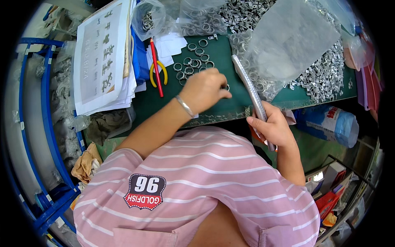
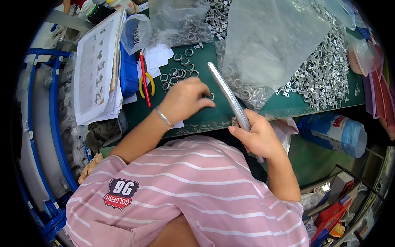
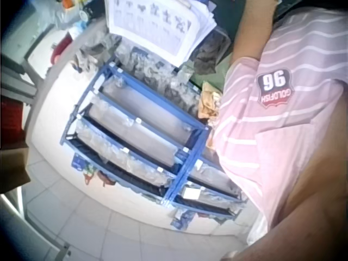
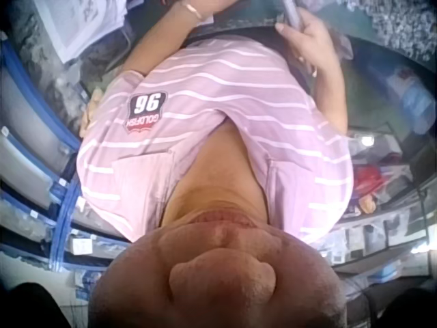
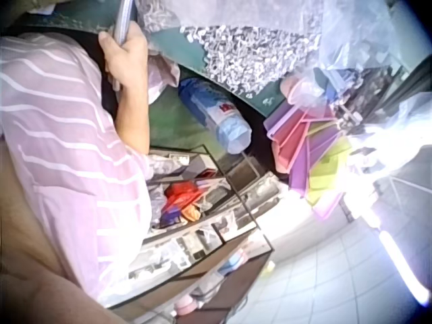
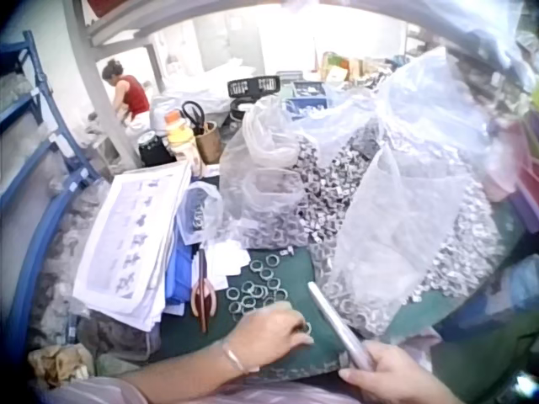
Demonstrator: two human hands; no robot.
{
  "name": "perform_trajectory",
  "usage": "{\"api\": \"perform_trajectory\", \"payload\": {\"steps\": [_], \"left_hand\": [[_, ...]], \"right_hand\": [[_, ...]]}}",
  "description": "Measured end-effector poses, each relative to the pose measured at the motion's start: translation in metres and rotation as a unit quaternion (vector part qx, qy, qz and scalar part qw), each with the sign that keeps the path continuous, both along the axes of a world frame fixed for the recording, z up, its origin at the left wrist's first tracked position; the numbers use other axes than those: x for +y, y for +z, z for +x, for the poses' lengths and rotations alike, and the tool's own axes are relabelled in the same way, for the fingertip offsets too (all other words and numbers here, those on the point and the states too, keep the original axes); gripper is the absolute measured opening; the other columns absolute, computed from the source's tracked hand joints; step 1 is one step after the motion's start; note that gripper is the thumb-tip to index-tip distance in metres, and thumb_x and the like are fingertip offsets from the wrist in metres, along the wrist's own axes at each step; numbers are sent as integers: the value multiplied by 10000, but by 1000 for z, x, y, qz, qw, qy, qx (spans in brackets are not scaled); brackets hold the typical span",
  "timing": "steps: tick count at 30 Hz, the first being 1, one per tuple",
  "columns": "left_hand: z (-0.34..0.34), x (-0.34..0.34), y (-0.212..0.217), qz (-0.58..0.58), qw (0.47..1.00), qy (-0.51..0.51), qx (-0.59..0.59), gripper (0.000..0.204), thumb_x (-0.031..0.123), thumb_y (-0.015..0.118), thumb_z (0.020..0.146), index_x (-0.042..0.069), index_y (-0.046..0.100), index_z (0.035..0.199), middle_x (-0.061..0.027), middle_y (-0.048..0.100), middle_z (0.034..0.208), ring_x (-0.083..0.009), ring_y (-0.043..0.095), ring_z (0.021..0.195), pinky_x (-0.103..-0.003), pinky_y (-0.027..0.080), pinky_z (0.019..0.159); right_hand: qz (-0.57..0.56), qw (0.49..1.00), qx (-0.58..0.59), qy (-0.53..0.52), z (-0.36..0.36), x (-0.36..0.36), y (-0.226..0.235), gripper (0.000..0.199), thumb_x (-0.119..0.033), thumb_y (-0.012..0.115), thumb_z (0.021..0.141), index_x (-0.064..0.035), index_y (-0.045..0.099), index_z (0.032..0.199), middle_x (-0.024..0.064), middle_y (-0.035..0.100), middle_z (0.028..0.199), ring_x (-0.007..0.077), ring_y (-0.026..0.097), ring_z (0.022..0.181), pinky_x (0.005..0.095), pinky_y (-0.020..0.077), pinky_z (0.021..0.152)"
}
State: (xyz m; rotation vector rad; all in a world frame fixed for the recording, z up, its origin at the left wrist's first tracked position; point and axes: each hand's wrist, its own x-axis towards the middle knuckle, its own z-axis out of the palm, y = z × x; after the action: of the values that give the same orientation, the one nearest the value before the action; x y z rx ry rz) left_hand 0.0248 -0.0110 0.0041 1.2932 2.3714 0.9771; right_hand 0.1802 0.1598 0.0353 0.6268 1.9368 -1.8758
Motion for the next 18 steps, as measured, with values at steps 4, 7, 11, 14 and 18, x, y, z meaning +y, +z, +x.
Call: {"api": "perform_trajectory", "payload": {"steps": [4,7,11,14,18], "left_hand": [[6,3,-11,49,999,7,21,98,79,685,715,39,622,779,-91,551,764,-185,570,665,-283,455,606],[-6,-2,-5,186,944,45,-269,61,101,629,813,52,601,837,-63,564,826,-131,529,703,-250,423,570],[-14,-12,-6,347,705,80,-614,59,111,549,900,63,545,934,-56,575,912,-77,476,704,-191,372,545],[-14,-14,-9,380,702,77,-597,137,72,571,873,68,520,1000,-88,588,941,-77,481,688,-189,376,539],[-6,-14,-1,323,743,27,-585,325,13,617,808,67,475,1095,-144,609,1003,-74,489,651,-176,378,528]], "right_hand": [[-4,1000,10,9,2,0,-1,202,-61,611,832,-57,421,763,13,473,545,65,420,379,214,305,329],[-2,1000,8,3,4,0,-1,203,-59,609,832,-56,420,761,7,461,535,63,415,375,214,301,328],[-17,999,-26,20,3,-1,2,200,-133,648,809,-48,473,765,-23,448,539,53,410,405,222,323,356],[19,998,-18,65,-2,-5,7,206,-138,658,793,-30,485,768,4,469,590,84,445,488,250,365,430],[72,993,12,96,-11,-13,12,210,-146,669,767,-8,513,793,51,497,661,141,479,608,298,398,546]]}}
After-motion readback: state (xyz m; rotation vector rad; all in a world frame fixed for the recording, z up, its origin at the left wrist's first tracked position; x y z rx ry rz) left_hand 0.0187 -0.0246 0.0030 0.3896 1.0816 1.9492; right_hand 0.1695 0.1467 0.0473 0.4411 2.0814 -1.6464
